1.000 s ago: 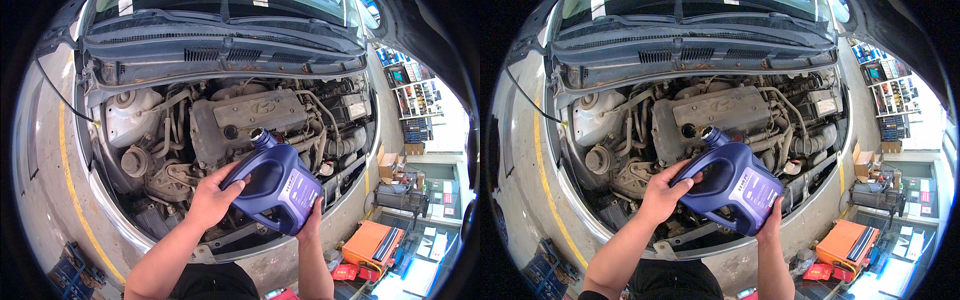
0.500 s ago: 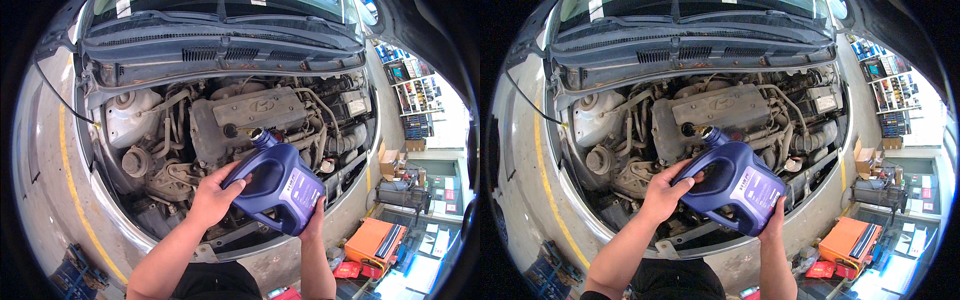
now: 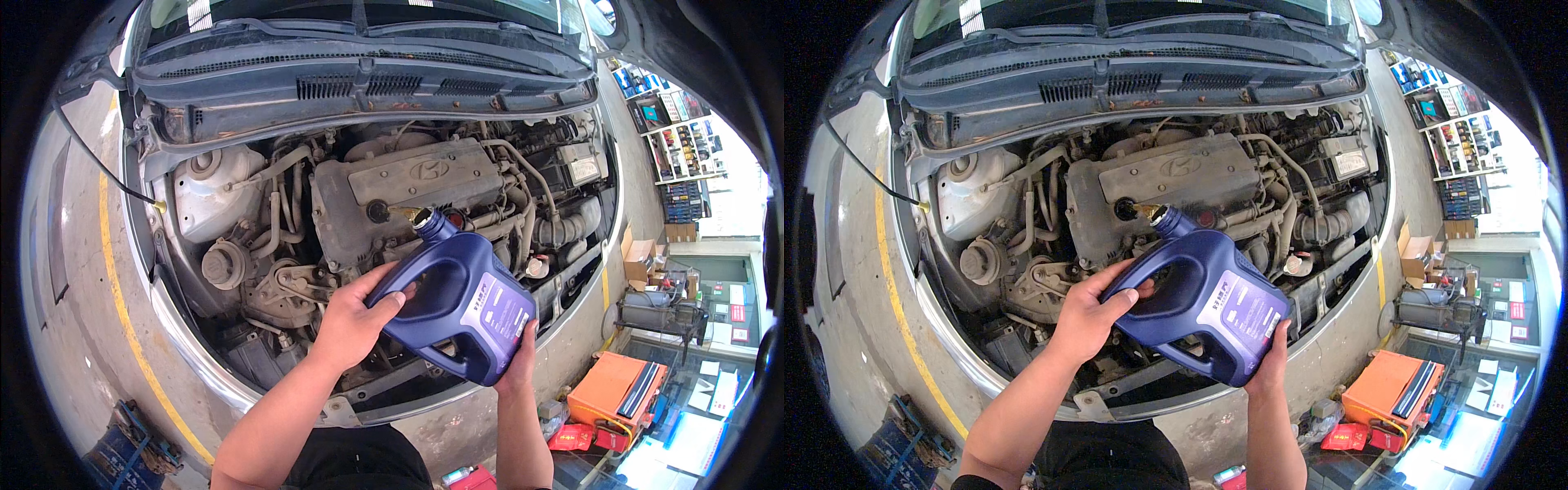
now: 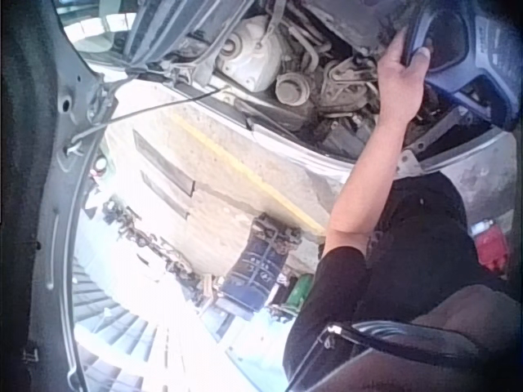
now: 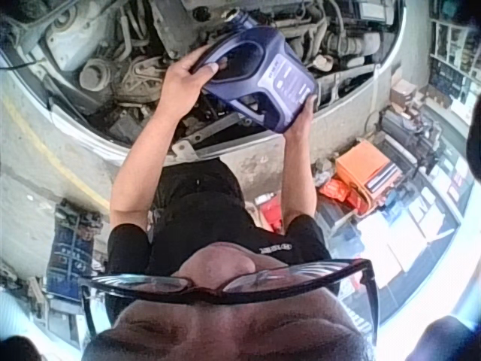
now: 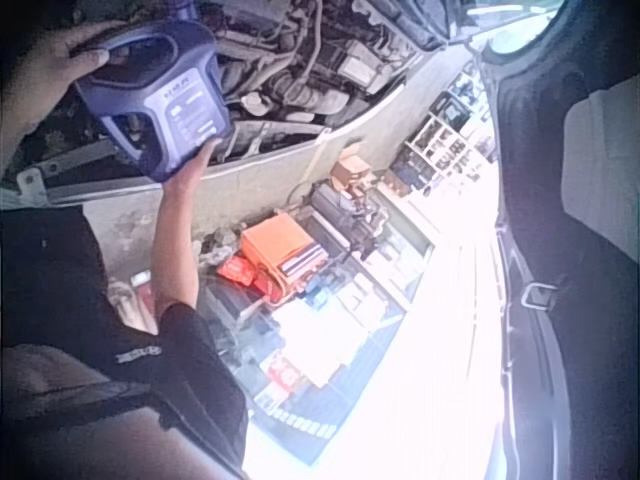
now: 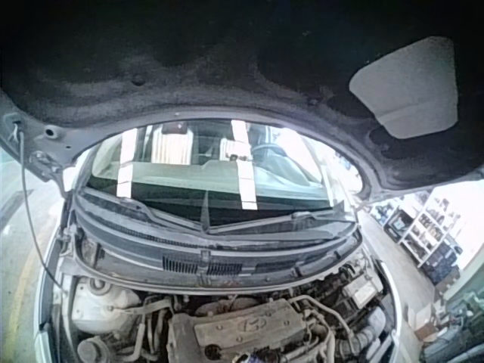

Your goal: The person opens a silver car's hood and pours engine oil from a blue container into the engine. They then retrieve a funnel, place it in the oil fill port, and pour additional oil from a smaller bottle. The person closes the oil cap and places the funnel on a workbench.

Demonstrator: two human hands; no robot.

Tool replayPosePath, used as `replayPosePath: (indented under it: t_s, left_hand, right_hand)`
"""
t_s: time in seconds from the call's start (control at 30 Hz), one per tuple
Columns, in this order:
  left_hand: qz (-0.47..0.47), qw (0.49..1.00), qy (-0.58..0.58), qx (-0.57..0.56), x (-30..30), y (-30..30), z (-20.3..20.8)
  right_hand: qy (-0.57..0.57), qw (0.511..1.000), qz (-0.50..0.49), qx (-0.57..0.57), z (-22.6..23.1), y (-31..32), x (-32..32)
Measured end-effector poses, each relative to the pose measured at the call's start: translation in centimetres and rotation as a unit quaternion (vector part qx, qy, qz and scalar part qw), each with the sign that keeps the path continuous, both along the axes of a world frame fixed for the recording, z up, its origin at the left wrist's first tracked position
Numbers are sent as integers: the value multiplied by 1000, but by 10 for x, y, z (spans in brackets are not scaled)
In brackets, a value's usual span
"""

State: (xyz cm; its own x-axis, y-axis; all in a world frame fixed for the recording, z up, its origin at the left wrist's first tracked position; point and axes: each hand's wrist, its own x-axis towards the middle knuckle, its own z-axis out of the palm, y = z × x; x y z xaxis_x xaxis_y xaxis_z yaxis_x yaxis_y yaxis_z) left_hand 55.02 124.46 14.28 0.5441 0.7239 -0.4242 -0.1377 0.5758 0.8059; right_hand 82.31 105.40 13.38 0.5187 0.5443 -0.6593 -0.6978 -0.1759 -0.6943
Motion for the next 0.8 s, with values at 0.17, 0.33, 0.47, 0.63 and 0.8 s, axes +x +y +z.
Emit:
replayPosePath:
  t_s: [0.17, 0.33, 0.47, 0.63, 0.8]
  left_hand:
    - [-4, 1000, -5, 1, 0, 0, 0]
    - [-4, 1000, -1, -3, 0, -1, 1]
    - [-1, 1000, -4, -4, 0, -2, 0]
    - [1, 1000, -12, -5, 1, -4, -1]
    - [1, 1000, -12, -14, 1, -5, 0]
  right_hand:
    - [0, 1000, -1, 1, 3, -2, -1]
    - [2, 1000, -7, 8, 5, -2, -1]
    - [-7, 1000, -11, 0, 6, -4, -1]
    - [-12, 1000, -7, 5, 7, -8, -1]
    - [-11, 1000, -7, 0, 11, -9, -2]
